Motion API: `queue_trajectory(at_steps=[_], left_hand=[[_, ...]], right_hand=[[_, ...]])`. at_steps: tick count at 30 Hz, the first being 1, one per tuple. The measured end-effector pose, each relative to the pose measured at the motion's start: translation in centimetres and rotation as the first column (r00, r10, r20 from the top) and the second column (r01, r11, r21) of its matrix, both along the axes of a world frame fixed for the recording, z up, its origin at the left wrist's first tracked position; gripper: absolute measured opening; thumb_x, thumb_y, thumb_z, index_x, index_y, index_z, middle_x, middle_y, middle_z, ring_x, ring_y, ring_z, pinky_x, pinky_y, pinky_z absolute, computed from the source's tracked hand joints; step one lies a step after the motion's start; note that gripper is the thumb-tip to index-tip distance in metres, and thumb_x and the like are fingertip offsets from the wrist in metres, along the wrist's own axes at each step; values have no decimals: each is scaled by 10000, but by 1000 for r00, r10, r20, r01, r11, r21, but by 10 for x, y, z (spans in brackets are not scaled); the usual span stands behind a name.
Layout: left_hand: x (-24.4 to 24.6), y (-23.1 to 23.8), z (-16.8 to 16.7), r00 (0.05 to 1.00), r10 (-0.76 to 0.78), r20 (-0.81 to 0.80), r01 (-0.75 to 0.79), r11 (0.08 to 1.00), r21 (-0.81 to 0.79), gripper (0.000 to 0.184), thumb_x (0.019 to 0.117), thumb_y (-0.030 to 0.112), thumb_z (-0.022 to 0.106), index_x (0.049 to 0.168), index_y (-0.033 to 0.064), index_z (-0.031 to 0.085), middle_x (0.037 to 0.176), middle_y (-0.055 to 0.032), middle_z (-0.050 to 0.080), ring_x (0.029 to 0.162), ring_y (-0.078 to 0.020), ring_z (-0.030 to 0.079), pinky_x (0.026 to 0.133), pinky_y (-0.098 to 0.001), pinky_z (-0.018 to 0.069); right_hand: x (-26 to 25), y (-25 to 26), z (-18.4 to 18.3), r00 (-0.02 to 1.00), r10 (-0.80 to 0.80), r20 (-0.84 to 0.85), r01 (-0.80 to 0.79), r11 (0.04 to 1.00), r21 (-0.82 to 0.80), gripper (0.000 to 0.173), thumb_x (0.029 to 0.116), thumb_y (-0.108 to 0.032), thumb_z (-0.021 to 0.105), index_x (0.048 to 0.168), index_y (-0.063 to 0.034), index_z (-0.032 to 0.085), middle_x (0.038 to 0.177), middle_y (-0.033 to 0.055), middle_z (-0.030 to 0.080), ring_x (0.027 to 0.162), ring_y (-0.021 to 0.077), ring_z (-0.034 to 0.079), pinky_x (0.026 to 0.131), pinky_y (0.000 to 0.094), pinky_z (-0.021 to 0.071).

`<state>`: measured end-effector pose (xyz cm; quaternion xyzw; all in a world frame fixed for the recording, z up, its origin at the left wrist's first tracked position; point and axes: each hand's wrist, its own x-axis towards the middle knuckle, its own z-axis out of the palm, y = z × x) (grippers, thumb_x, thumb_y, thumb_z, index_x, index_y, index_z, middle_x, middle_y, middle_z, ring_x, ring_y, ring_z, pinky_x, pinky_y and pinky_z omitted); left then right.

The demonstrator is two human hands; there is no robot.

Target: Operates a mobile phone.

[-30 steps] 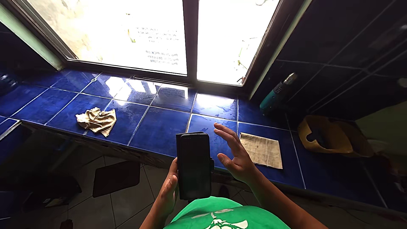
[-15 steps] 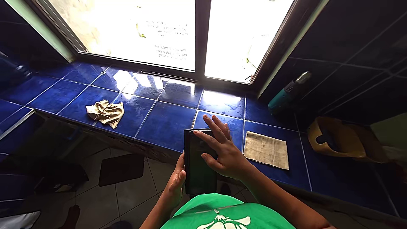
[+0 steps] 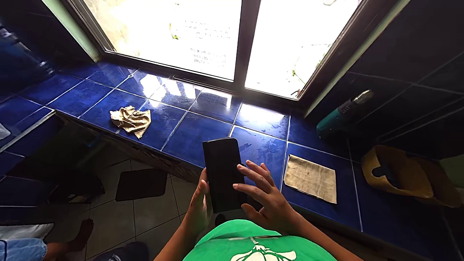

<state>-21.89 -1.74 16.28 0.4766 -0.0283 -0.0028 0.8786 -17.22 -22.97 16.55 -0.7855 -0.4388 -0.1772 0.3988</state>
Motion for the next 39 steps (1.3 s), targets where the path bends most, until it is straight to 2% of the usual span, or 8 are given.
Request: queue_trajectory(at_steps=[3,10,17,20,26,30,35,39], left_hand=[[3,1,-2,999,31,-16,-32,999,-41,1097,870,739,589,1548,6,135,1391,-112,580,1260,-205,612,1042,-421,538],[5,-1,-5,998,44,-54,-47,997,-63,1133,833,741,637,1550,24,130,1387,-115,580,1253,-211,616,1034,-426,544],[3,-2,-5,998,35,-51,-40,995,-94,1109,834,714,661,1550,43,144,1378,-109,593,1237,-221,631,1026,-434,551],[3,-4,-7,998,44,-52,-46,998,-51,1131,838,743,630,1557,31,126,1395,-118,578,1251,-221,619,1034,-430,545],[5,-13,-5,998,44,-45,-45,999,-28,1136,846,749,615,1565,23,119,1399,-121,575,1263,-219,610,1044,-431,536],[10,-22,-5,998,48,-35,-49,998,-32,1095,855,740,612,1548,24,157,1375,-120,592,1244,-221,624,1036,-433,542],[17,-39,-4,998,45,-33,-47,998,-34,1103,845,734,630,1550,32,154,1383,-118,590,1252,-225,621,1041,-438,539],[24,-57,-3,998,48,-32,-50,998,-50,1084,849,723,638,1552,44,168,1394,-125,581,1262,-235,612,1051,-446,529]], right_hand=[[-9,-2,-8,1000,19,18,-18,999,-43,359,1052,-450,459,1327,-291,626,1586,-6,455,1541,226,283,1255,568,178],[-10,-6,-9,998,51,25,-49,997,-64,290,1033,-403,524,1262,-321,682,1595,-11,444,1554,236,250,1258,595,150],[-10,-8,-11,997,68,36,-66,997,-49,237,1040,-376,532,1148,-280,720,1580,-3,467,1554,242,251,1261,592,133],[-10,-11,-11,998,51,41,-49,998,-45,230,1037,-371,535,1130,-278,724,1570,-9,479,1551,242,257,1261,592,143],[-7,-20,-10,999,0,51,3,999,-52,274,1048,-395,497,1210,-298,696,1576,-10,473,1548,242,266,1255,585,161],[-3,-29,-12,999,-11,49,13,999,-31,284,1048,-401,494,1225,-294,688,1575,-13,474,1544,233,275,1258,563,164],[6,-46,-12,999,-29,42,32,996,-78,297,1039,-409,496,1254,-315,678,1585,-3,462,1543,248,278,1246,594,163],[19,-68,-10,1000,1,5,-1,999,39,307,1040,-390,492,1274,-283,659,1556,3,490,1525,239,318,1250,574,202]])
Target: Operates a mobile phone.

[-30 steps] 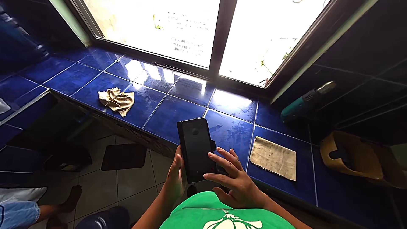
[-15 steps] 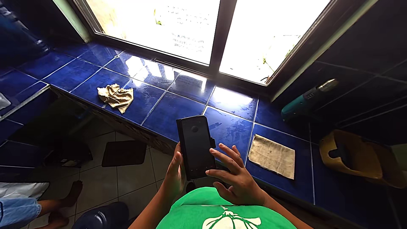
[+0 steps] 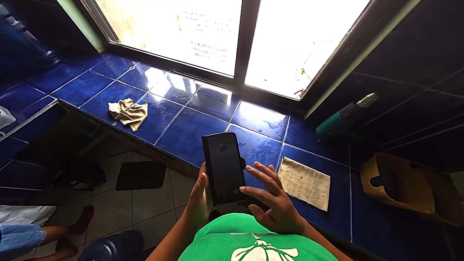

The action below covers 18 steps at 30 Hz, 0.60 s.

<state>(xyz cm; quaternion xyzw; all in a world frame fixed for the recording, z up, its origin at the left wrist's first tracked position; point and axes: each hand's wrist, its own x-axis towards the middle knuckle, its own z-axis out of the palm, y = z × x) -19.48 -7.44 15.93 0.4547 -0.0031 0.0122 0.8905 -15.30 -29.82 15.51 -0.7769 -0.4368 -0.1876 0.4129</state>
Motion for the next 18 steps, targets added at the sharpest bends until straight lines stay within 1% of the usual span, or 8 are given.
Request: queue_trajectory(at_steps=[3,7,10,12,14,16,17,18], left_hand=[[6,-17,1,1000,25,-17,-25,1000,-1,1076,838,688,683,1551,51,187,1384,-125,586,1249,-235,618,1037,-447,538],[14,-38,2,1000,4,20,-2,998,-68,1026,851,461,772,1556,73,135,1376,-104,579,1240,-218,619,1033,-429,538],[18,-53,2,997,-12,78,22,992,-122,912,885,350,753,1538,93,171,1368,-104,588,1239,-228,621,1042,-439,530],[22,-62,4,996,-6,93,19,991,-133,874,894,332,734,1532,93,186,1362,-111,591,1239,-237,619,1041,-448,530],[24,-71,7,997,11,77,0,990,-142,877,886,340,733,1533,86,199,1353,-118,596,1227,-241,623,1031,-455,535],[24,-80,15,998,48,35,-44,992,-119,883,877,388,726,1522,84,205,1333,-85,612,1200,-209,639,1006,-428,554],[25,-82,18,997,77,13,-76,992,-98,891,869,427,721,1522,85,220,1318,-70,626,1185,-196,648,990,-416,563],[26,-84,20,994,105,-7,-106,992,-74,898,867,467,715,1526,87,238,1309,-63,636,1174,-188,653,981,-411,567]], right_hand=[[14,-21,3,999,13,-41,-11,999,41,319,1041,-379,491,1299,-245,623,1545,31,498,1514,248,340,1243,572,225],[30,-48,3,997,38,-64,-36,999,35,308,1041,-362,493,1294,-246,624,1540,34,505,1511,244,347,1239,574,232],[48,-67,-4,992,42,-119,-38,998,40,313,1043,-354,479,1297,-246,627,1533,27,516,1502,219,365,1234,567,239],[69,-80,-22,975,4,-221,-2,1000,9,352,1043,-383,463,1293,-220,648,1517,50,536,1470,226,415,1206,563,284],[87,-95,-47,910,-88,-405,32,989,-143,414,999,-368,496,1301,-157,686,1503,97,545,1430,280,460,1173,560,341],[100,-111,-63,803,-153,-576,-78,932,-355,423,987,-317,558,1326,-94,676,1495,150,546,1416,349,474,1163,597,346],[102,-116,-67,767,-121,-631,-166,911,-377,400,987,-265,589,1314,-51,679,1455,178,579,1389,365,505,1153,607,355],[102,-118,-72,743,-37,-668,-247,913,-326,380,976,-202,608,1293,-5,681,1395,200,622,1344,361,556,1138,579,398]])
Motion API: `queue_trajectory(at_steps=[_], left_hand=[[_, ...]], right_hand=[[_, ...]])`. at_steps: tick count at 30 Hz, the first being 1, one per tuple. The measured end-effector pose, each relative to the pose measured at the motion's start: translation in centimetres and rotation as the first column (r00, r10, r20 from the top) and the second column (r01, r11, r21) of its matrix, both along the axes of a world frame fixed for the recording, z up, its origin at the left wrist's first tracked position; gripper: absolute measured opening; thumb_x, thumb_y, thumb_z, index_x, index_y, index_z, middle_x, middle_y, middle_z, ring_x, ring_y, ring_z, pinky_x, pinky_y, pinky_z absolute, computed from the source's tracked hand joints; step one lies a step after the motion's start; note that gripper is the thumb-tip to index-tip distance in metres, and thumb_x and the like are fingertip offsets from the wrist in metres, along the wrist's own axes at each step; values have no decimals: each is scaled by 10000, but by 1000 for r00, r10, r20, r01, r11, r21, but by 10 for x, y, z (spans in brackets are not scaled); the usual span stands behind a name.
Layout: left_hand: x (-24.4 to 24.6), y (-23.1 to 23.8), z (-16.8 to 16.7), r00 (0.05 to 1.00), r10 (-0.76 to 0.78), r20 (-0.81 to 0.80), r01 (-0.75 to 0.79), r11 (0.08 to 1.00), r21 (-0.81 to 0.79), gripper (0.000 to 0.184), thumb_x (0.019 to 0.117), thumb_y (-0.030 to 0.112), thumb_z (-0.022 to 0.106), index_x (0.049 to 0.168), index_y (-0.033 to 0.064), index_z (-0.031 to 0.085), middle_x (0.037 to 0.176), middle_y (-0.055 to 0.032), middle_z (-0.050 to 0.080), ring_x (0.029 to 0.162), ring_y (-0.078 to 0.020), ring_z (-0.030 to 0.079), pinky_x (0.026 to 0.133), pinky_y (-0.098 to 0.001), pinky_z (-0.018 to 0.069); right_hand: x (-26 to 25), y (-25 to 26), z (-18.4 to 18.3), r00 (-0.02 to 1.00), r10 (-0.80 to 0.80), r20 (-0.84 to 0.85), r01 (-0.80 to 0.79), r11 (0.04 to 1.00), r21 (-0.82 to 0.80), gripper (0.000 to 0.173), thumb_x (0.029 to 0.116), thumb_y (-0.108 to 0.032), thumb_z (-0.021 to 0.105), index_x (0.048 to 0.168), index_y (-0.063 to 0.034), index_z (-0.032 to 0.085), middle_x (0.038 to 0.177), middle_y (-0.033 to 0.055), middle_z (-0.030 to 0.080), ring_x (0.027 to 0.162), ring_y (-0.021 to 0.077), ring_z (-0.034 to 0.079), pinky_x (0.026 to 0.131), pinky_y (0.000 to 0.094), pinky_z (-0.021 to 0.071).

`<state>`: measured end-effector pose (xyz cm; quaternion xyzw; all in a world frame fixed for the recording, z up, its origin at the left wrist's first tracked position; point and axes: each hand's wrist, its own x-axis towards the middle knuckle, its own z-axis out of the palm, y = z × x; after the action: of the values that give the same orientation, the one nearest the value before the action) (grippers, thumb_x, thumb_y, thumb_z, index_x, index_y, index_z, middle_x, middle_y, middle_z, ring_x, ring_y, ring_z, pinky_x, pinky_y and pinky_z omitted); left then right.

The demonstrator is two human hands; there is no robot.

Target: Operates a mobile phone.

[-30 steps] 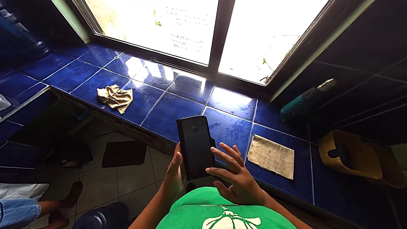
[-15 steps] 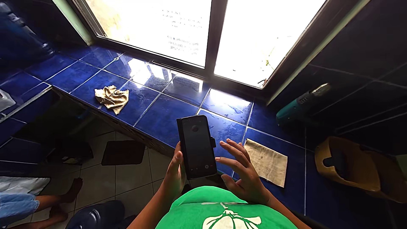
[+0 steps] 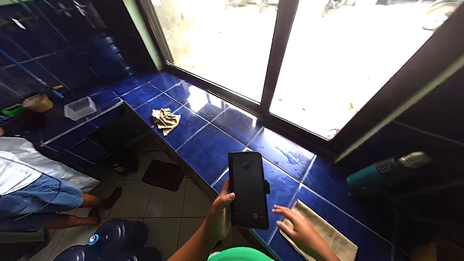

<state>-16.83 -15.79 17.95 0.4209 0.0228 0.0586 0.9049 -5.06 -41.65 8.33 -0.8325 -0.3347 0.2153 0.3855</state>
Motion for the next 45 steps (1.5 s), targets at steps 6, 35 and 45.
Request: queue_trajectory(at_steps=[6,35,45], left_hand=[[4,-6,-20,987,73,-143,-54,990,130,805,933,534,579,1538,85,294,1319,-77,635,1168,-181,649,985,-400,558],[-108,345,-55,941,239,-241,-103,877,469,785,1053,617,218,1526,24,419,1442,-83,584,1316,-158,556,1104,-376,457],[-120,450,-156,557,147,-818,341,857,386,515,1108,410,384,1498,93,494,1331,-126,662,1191,-250,637,1026,-465,468]], right_hand=[[-19,5,-5,738,238,-632,66,906,418,426,1077,-162,413,1453,34,457,1161,123,734,1026,223,732,956,429,587],[-72,425,31,1,511,-860,279,825,491,548,997,-589,516,1335,-170,616,1283,166,683,1146,356,682,897,559,591],[13,543,36,181,469,-864,339,795,503,470,1067,-445,415,1407,-126,474,1256,176,675,1109,347,689,897,542,594]])
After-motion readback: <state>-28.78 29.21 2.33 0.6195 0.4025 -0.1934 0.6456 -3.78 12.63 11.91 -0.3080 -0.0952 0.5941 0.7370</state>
